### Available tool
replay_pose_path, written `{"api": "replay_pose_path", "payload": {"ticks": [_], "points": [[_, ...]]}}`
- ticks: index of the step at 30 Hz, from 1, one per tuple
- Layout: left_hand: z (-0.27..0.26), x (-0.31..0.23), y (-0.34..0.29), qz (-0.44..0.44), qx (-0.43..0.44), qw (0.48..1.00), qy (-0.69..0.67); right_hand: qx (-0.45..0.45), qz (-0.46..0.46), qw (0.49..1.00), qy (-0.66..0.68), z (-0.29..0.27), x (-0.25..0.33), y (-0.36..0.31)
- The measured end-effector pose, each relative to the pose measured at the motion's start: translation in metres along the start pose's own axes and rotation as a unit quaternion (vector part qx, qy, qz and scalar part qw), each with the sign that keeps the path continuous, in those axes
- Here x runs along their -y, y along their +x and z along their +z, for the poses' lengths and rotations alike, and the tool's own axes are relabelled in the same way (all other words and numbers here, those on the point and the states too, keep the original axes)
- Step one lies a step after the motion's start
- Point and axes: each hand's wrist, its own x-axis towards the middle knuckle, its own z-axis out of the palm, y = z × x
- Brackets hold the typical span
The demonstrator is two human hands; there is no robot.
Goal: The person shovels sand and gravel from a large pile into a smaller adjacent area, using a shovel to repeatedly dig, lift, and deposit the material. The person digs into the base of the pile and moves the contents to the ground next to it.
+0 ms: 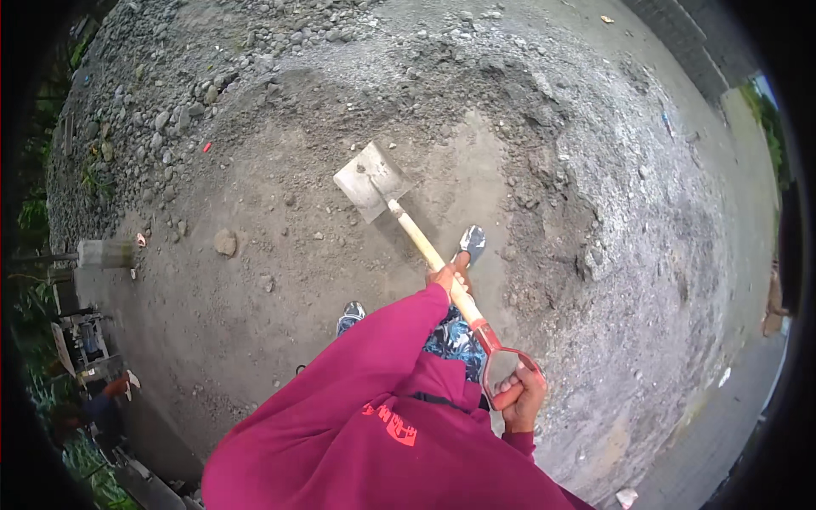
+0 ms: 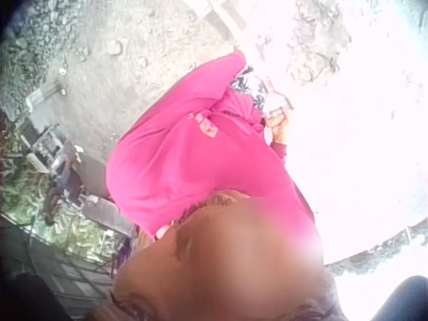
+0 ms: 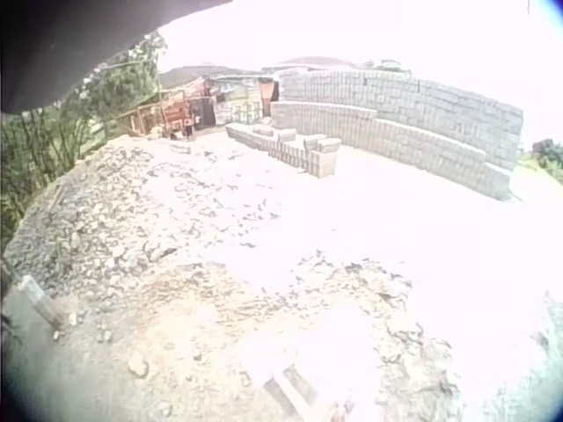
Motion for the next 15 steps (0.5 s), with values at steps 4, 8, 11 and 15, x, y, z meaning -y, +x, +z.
{"api": "replay_pose_path", "payload": {"ticks": [4, 8, 11, 15], "points": [[0.079, 0.064, 0.075, -0.082, 0.02, 0.991, 0.105, -0.085, 0.03, 0.991, 0.095, -0.052, 0.017, 0.078], [0.138, 0.11, 0.137, -0.132, -0.036, 0.967, 0.217, -0.145, 0.037, 0.98, 0.133, -0.052, 0.041, 0.149], [0.184, 0.117, 0.187, -0.134, -0.065, 0.944, 0.295, -0.166, 0.048, 0.974, 0.144, -0.057, 0.04, 0.213], [0.235, 0.092, 0.252, -0.078, -0.072, 0.938, 0.331, -0.174, 0.069, 0.955, 0.229, 0.002, 0.048, 0.331]]}}
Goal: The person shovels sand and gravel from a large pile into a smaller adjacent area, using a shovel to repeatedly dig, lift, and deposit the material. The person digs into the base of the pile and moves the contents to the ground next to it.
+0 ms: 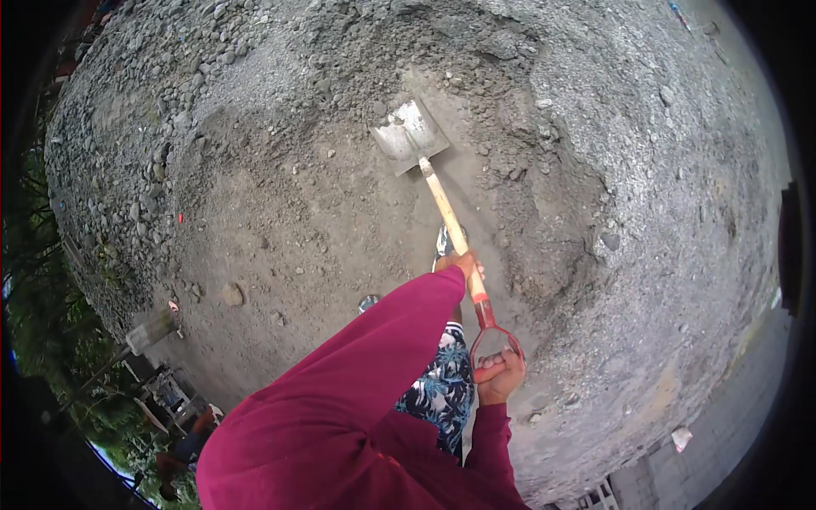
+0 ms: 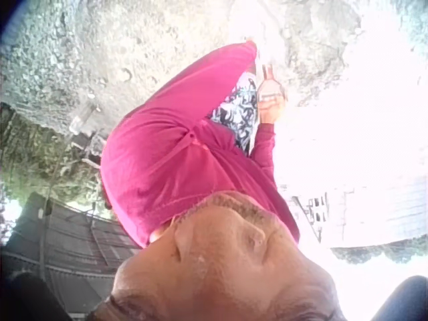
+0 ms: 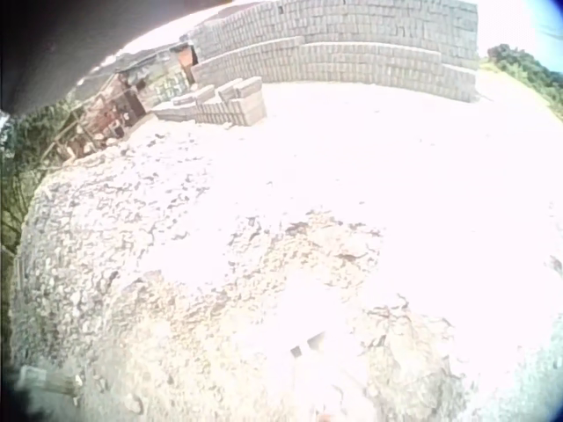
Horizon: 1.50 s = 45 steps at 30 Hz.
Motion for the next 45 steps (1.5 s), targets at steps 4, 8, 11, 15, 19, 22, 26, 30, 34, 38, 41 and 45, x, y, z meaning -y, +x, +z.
{"api": "replay_pose_path", "payload": {"ticks": [4, 8, 11, 15, 19, 22, 26, 30, 34, 38, 41, 45], "points": [[0.009, -0.064, 0.031, 0.034, 0.059, 0.987, -0.143, 0.058, 0.033, 0.997, 0.036, 0.098, -0.007, 0.067], [0.017, -0.073, 0.009, 0.006, 0.018, 0.993, -0.116, 0.058, 0.042, 0.997, 0.021, 0.106, 0.002, 0.057], [0.015, -0.076, -0.016, -0.014, -0.027, 0.997, -0.076, 0.045, 0.078, 0.995, 0.044, 0.104, 0.005, 0.037], [-0.006, -0.096, -0.016, -0.041, -0.017, 0.996, -0.071, 0.044, 0.071, 0.995, 0.056, 0.14, 0.005, 0.015], [0.037, -0.159, 0.0, -0.052, 0.032, 0.995, -0.076, 0.087, -0.047, 0.995, 0.028, 0.191, 0.008, 0.05], [0.139, -0.262, 0.067, 0.015, 0.089, 0.968, -0.233, 0.211, -0.07, 0.975, 0.014, 0.285, 0.094, 0.16], [0.215, -0.303, 0.096, 0.034, 0.086, 0.955, -0.281, 0.172, -0.131, 0.966, -0.145, 0.344, 0.178, 0.196], [0.195, -0.264, 0.117, 0.002, 0.063, 0.979, -0.194, 0.07, -0.07, 0.987, -0.123, 0.315, 0.164, 0.206], [0.132, -0.212, 0.13, -0.111, 0.207, 0.969, -0.078, -0.085, -0.076, 0.986, -0.12, 0.234, 0.109, 0.214], [0.084, -0.279, 0.241, -0.027, 0.118, 0.983, -0.141, -0.138, -0.051, 0.974, -0.172, 0.242, 0.087, 0.237], [0.083, -0.34, 0.311, 0.009, 0.03, 0.973, -0.227, -0.173, -0.043, 0.96, -0.216, 0.256, 0.096, 0.25], [0.099, -0.349, 0.33, -0.025, -0.067, 0.981, -0.182, -0.197, -0.01, 0.941, -0.274, 0.242, 0.119, 0.278]]}}
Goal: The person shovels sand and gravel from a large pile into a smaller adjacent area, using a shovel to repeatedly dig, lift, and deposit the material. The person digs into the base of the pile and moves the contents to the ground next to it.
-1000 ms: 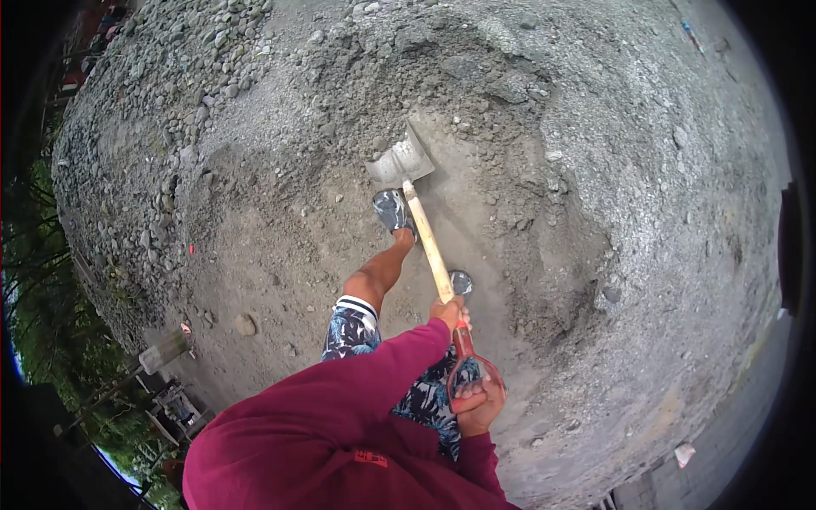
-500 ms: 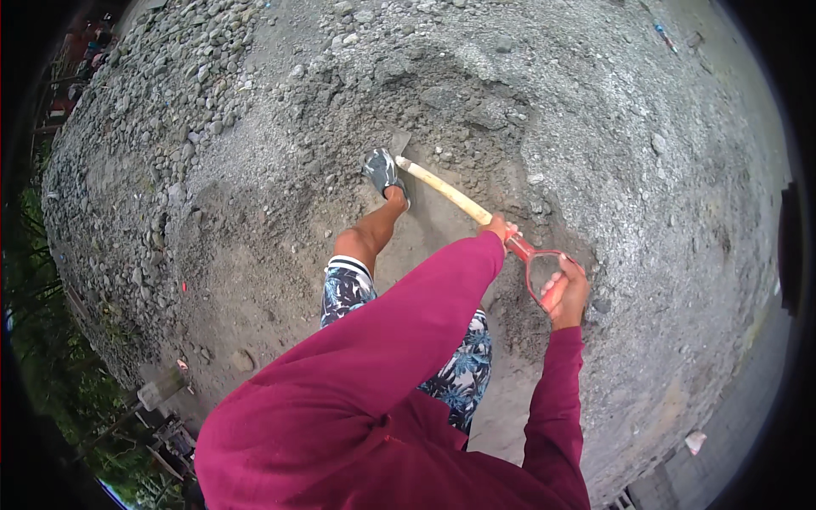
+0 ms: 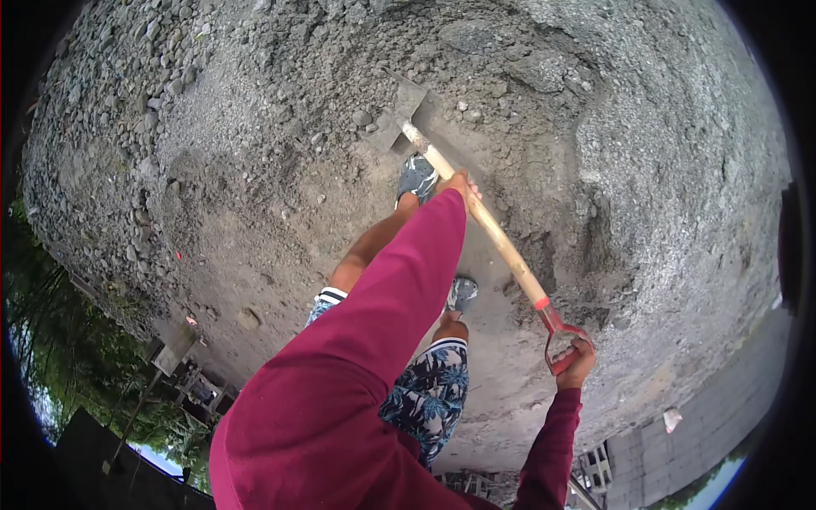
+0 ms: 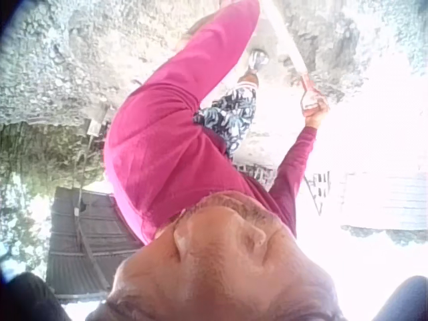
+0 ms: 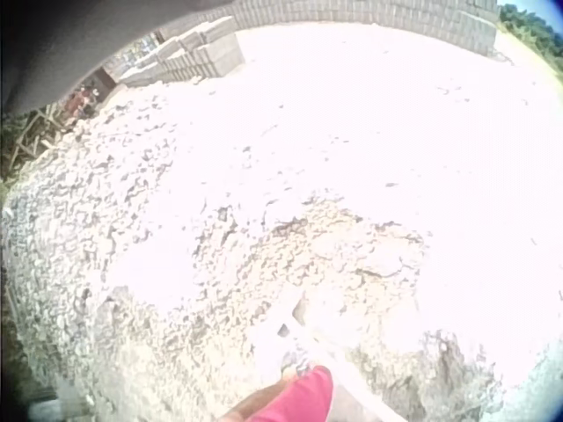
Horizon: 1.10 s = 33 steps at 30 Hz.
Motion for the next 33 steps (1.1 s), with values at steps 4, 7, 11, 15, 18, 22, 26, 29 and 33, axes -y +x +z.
{"api": "replay_pose_path", "payload": {"ticks": [4, 7, 11, 15, 18, 22, 26, 29, 33], "points": [[0.003, 0.011, -0.015, -0.032, -0.036, 0.998, 0.03, 0.052, 0.017, 0.998, 0.025, -0.02, -0.012, 0.014], [0.007, -0.025, -0.007, -0.009, -0.061, 0.996, 0.057, 0.063, 0.013, 0.998, 0.03, 0.026, -0.009, 0.016], [-0.033, -0.038, -0.024, 0.043, -0.016, 0.998, 0.047, 0.071, 0.01, 0.995, 0.074, 0.014, -0.032, -0.004], [-0.053, -0.012, -0.079, 0.043, 0.007, 0.996, 0.077, 0.104, -0.001, 0.993, 0.06, -0.045, -0.062, -0.011], [-0.083, 0.0, -0.114, 0.153, 0.033, 0.985, 0.065, 0.161, 0.006, 0.983, 0.085, -0.08, -0.095, -0.007], [-0.14, 0.016, -0.177, 0.158, 0.013, 0.985, 0.065, 0.186, 0.012, 0.975, 0.124, -0.14, -0.134, -0.047], [-0.192, 0.048, -0.283, 0.171, -0.001, 0.985, 0.03, 0.225, -0.03, 0.967, 0.113, -0.221, -0.161, -0.096], [-0.228, 0.088, -0.326, 0.149, 0.045, 0.988, 0.001, 0.24, -0.072, 0.963, 0.098, -0.292, -0.152, -0.133], [-0.277, 0.171, -0.351, 0.08, 0.092, 0.987, -0.105, 0.222, -0.176, 0.959, 0.033, -0.371, -0.135, -0.183]]}}
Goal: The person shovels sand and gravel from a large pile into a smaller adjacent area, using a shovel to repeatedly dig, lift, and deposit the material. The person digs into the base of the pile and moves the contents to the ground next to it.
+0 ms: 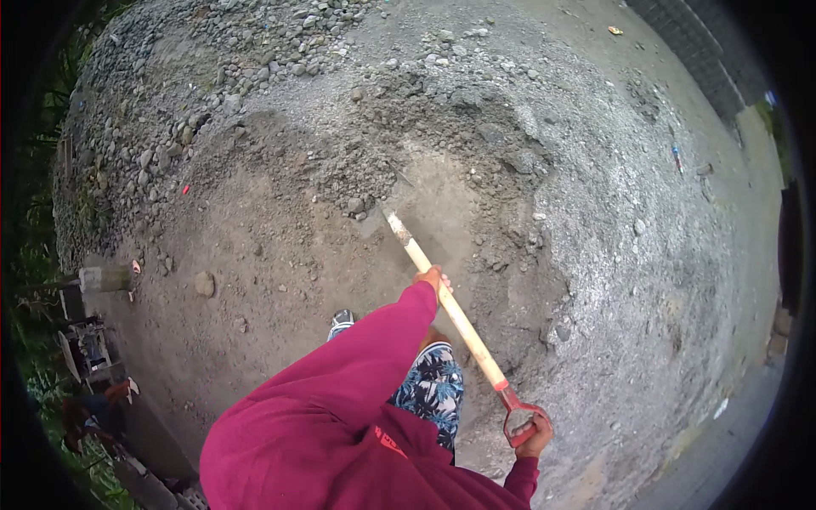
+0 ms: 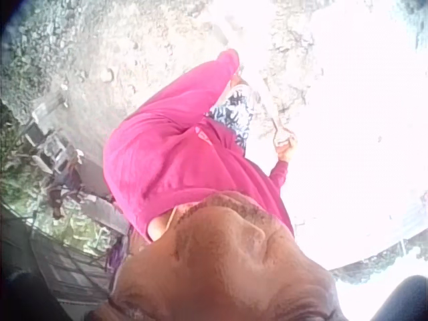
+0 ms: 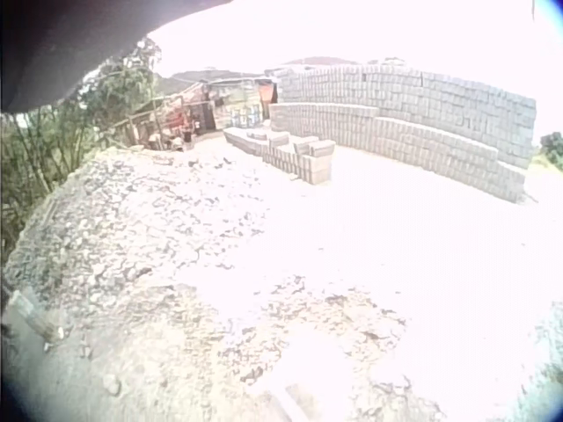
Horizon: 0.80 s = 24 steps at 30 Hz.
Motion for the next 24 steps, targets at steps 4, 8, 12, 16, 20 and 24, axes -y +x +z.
{"api": "replay_pose_path", "payload": {"ticks": [4, 8, 12, 16, 20, 24], "points": [[-0.079, 0.049, -0.035, -0.017, -0.015, 0.998, -0.063, 0.014, -0.086, 0.985, -0.148, -0.027, 0.02, -0.048], [-0.231, 0.06, -0.053, -0.035, 0.027, 0.983, -0.177, 0.093, -0.103, 0.958, -0.251, -0.017, -0.015, -0.075], [-0.448, 0.043, -0.091, 0.006, -0.05, 0.95, -0.307, 0.205, -0.075, 0.921, -0.323, 0.061, -0.094, -0.122], [-0.73, 0.01, -0.184, 0.212, -0.166, 0.889, -0.371, 0.442, -0.146, 0.781, -0.416, 0.207, -0.213, -0.246], [-0.986, -0.012, -0.362, 0.294, -0.36, 0.797, -0.387, 0.74, -0.244, 0.55, -0.3, 0.289, -0.355, -0.457], [-1.056, -0.006, -0.493, 0.38, -0.466, 0.695, -0.395, 0.921, -0.182, 0.248, -0.239, 0.288, -0.369, -0.637]]}}
